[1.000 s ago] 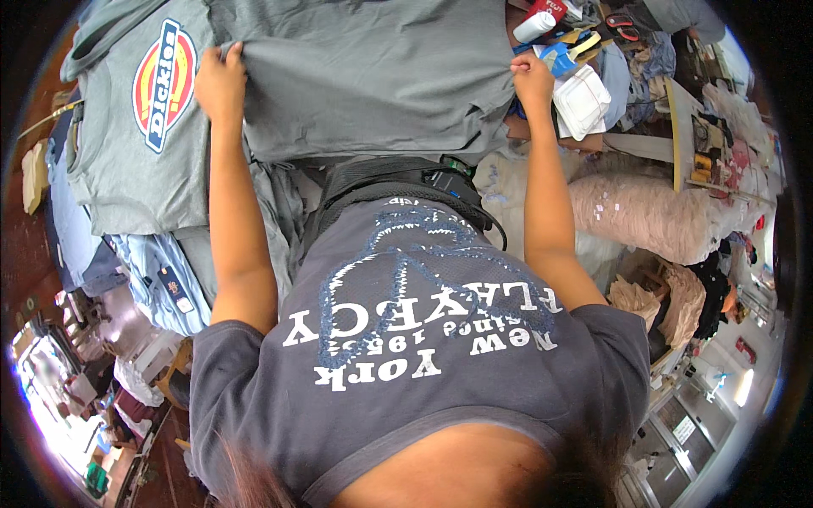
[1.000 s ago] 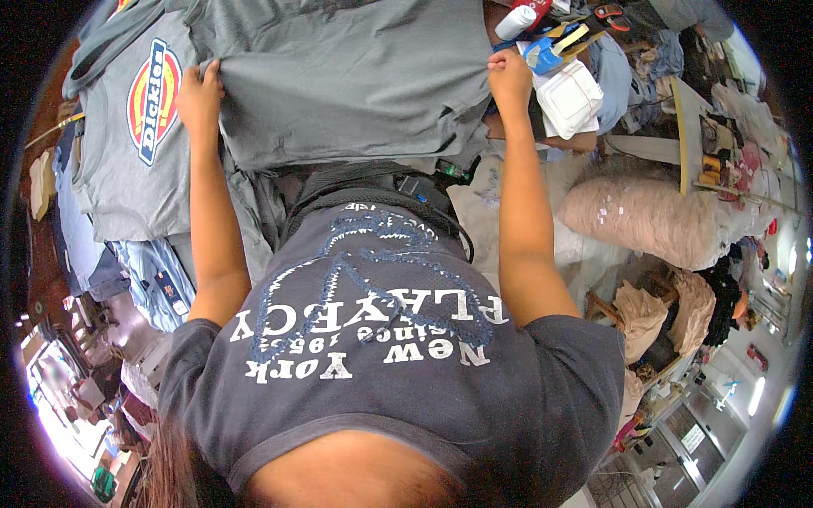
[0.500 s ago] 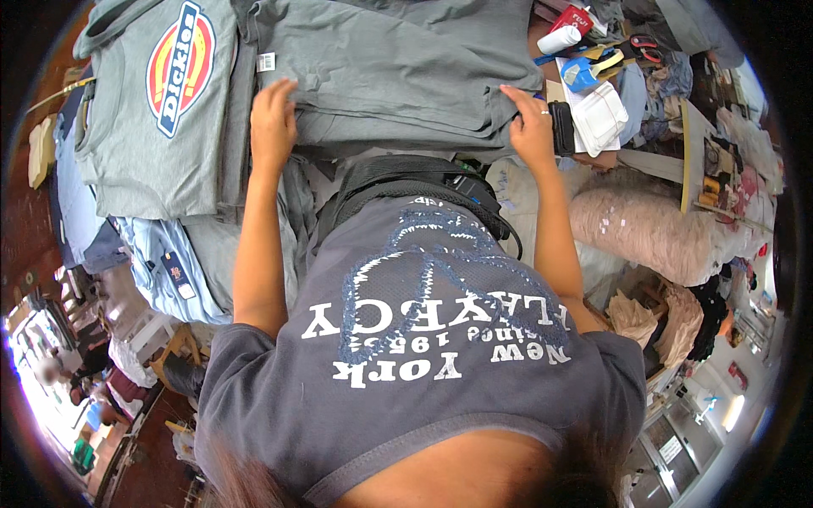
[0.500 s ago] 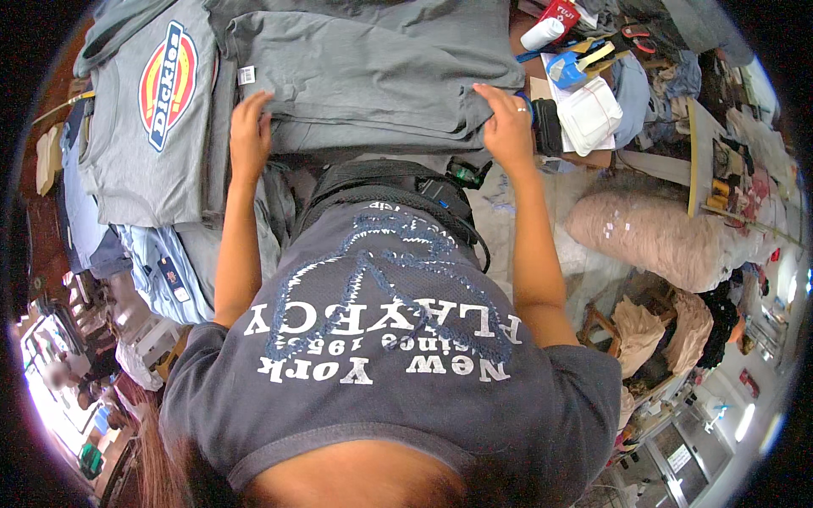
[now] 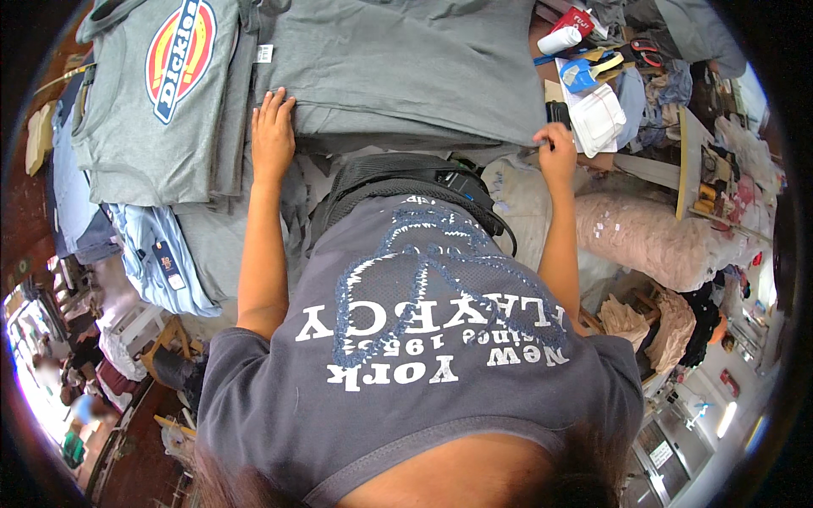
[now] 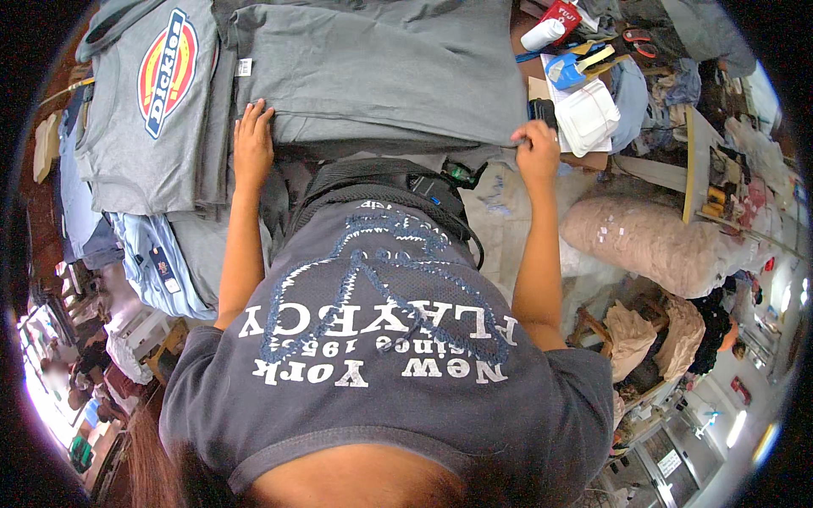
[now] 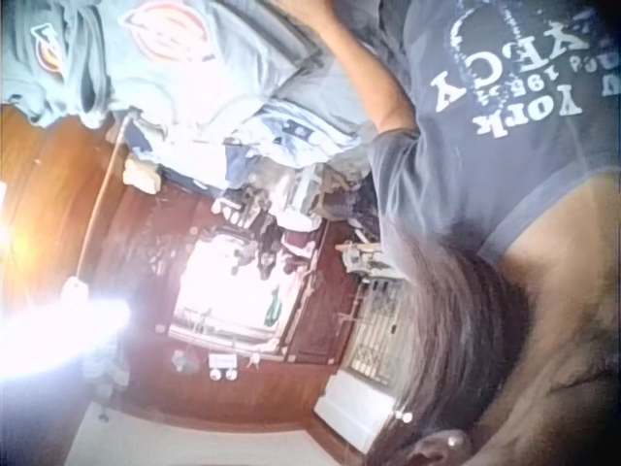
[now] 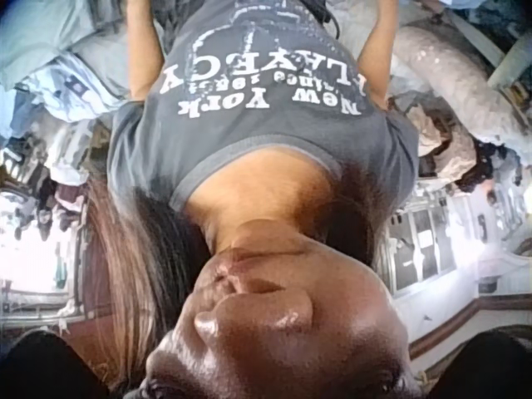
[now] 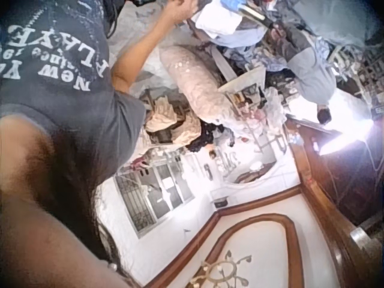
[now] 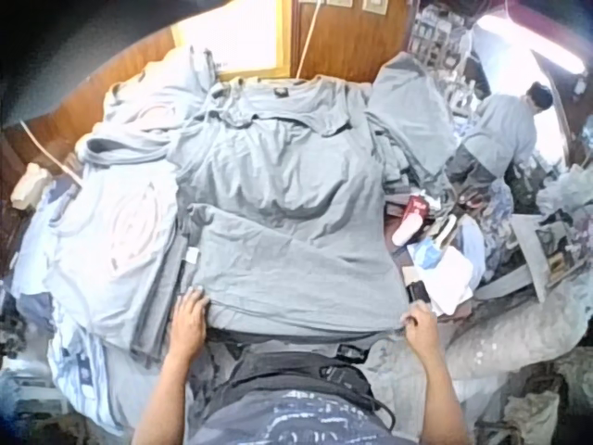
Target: The person picks up several shirts one by one from a stack, uses shears to trim excess threads near the necklines and labels, and then replaces them back onto a pile.
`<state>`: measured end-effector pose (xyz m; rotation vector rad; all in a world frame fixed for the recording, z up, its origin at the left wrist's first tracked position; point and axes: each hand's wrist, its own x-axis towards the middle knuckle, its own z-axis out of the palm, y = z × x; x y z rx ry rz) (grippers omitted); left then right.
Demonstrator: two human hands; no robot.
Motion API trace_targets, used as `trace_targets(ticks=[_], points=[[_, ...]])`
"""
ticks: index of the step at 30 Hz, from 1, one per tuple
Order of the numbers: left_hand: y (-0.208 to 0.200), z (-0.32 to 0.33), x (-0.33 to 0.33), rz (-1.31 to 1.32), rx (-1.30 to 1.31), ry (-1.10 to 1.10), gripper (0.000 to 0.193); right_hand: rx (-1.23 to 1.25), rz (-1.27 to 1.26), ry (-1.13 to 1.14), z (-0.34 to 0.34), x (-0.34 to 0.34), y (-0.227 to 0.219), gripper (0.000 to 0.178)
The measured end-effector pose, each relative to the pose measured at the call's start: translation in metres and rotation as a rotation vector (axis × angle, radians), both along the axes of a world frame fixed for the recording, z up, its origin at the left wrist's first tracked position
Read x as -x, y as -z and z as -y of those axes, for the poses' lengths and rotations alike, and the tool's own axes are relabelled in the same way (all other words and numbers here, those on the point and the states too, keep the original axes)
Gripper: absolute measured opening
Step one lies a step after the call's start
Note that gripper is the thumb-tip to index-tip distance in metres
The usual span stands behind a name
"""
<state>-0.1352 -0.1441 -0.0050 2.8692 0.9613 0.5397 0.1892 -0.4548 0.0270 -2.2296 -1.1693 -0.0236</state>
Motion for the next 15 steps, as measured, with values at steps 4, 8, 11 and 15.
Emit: trace_targets(ticks=[4, 8, 11, 15], points=[[-0.008, 0.008, -0.004, 0.201, 0.116, -0.091, 0.026, 0.017, -0.08, 0.092, 0.024, -0.003, 0.004, 0.02], [-0.025, 0.026, -0.018, 0.534, 0.738, -0.47, 0.018, 0.077, 0.012, 0.269, 0.014, -0.002, 0.006, 0.015], [-0.002, 0.021, -0.024, 0.887, 1.207, -0.512, 0.023, 0.197, 0.009, 0.287, -0.001, -0.009, 0.013, 0.019], [0.005, 0.015, -0.034, 1.028, 1.325, -0.59, 0.024, 0.284, 0.085, 0.256, -0.024, -0.012, 0.016, 0.026]])
